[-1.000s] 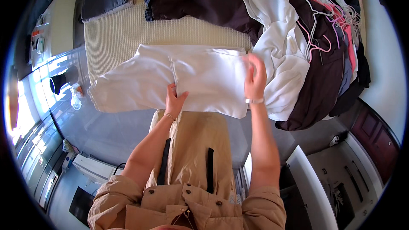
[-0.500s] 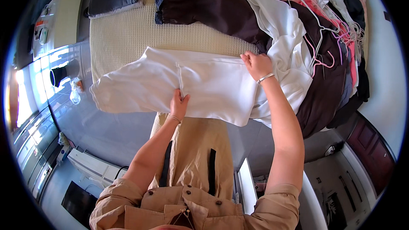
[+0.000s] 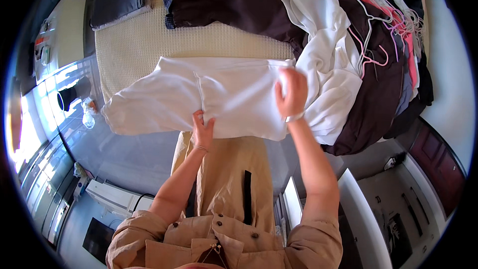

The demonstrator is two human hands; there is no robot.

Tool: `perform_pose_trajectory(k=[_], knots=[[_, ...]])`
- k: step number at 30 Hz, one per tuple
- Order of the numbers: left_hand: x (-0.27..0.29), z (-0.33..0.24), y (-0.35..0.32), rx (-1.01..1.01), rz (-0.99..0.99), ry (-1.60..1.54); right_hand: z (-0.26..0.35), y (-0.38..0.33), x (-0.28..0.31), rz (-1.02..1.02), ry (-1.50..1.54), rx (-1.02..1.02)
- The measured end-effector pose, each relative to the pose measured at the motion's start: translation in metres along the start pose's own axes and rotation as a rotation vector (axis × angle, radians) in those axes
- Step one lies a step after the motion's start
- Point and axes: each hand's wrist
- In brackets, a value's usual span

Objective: The person picks up a white top from a bed, spreads it out, folds the sleeves and sides by hand, and places it in a stack. The person then takes a pair of dark trousers, aligns the legs, folds them, and adds them to the same stack.

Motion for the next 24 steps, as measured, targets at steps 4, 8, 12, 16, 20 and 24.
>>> perform_pose_trajectory(k=[4,8,12,16,20,24], knots=[[0.014,-0.023,0.017,0.017,-0.005,-0.111,0.03,-0.093,0.024,0.236,-0.06,-0.117],[0.017,-0.081,0.029,-0.682,-0.134,0.396,0.031,-0.153,0.037,0.033,-0.169,-0.407],[-0.027,-0.112,0.033,-0.844,0.135,0.477,0.051,-0.144,0.02,0.023,0.0,-0.366],[-0.054,-0.107,0.056,-0.927,0.273,0.711,0.058,-0.062,-0.016,0.174,-0.027,-0.149],[-0.034,-0.086,0.102,-0.974,0.223,0.864,-0.025,-0.037,-0.029,0.355,-0.274,-0.028],[-0.022,-0.082,0.109,-0.919,0.1,0.873,-0.042,-0.034,-0.018,0.345,-0.307,-0.073]])
Point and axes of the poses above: each hand's wrist, its own y-axis towards the middle knuckle, its own x-axis out of the back of the hand, z = x × y, and after that the axes turned 4 degrees about -y, right-handed
